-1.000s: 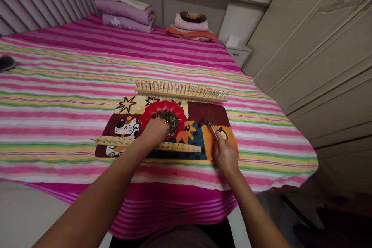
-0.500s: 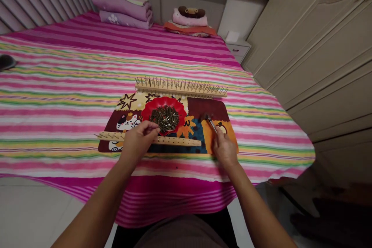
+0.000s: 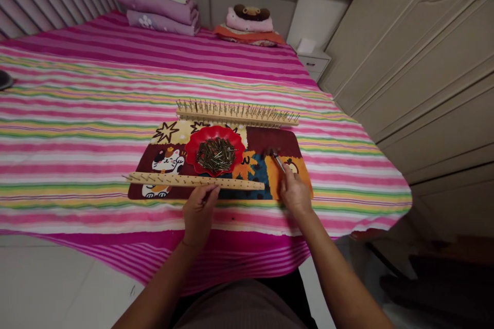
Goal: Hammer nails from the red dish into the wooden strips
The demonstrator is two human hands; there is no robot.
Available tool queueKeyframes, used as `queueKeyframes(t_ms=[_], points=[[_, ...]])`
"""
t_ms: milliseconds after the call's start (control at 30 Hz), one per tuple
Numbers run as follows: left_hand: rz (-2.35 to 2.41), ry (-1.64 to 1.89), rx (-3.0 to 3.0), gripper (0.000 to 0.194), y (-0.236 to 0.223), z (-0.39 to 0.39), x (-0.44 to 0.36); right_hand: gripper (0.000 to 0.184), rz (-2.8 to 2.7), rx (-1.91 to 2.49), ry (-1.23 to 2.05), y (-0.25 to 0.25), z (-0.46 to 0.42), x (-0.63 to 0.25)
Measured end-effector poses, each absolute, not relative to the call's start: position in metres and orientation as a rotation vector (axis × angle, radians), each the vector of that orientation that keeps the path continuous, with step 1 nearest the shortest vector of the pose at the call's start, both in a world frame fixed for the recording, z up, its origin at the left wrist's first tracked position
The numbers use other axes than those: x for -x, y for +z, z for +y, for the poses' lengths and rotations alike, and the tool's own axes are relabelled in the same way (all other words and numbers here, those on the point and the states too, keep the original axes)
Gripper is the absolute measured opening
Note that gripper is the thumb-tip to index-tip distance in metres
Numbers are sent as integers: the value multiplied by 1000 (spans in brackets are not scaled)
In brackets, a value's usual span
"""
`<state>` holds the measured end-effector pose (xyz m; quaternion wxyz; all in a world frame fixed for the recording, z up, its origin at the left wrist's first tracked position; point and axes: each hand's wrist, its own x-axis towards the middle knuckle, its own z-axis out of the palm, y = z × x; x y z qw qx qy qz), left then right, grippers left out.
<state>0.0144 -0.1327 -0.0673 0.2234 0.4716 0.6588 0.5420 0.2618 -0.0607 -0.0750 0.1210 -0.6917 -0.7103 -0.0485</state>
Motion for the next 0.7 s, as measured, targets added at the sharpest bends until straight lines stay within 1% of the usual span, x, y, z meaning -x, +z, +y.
queueKeyframes(t_ms=[167, 700], points=[[1846, 1536, -1363, 20, -80, -128, -19, 50, -2074, 1970, -174, -77, -61, -263], [1925, 1610, -1572, 15, -87, -120, -25, 51, -2075, 2034, -103, -70, -63, -260]])
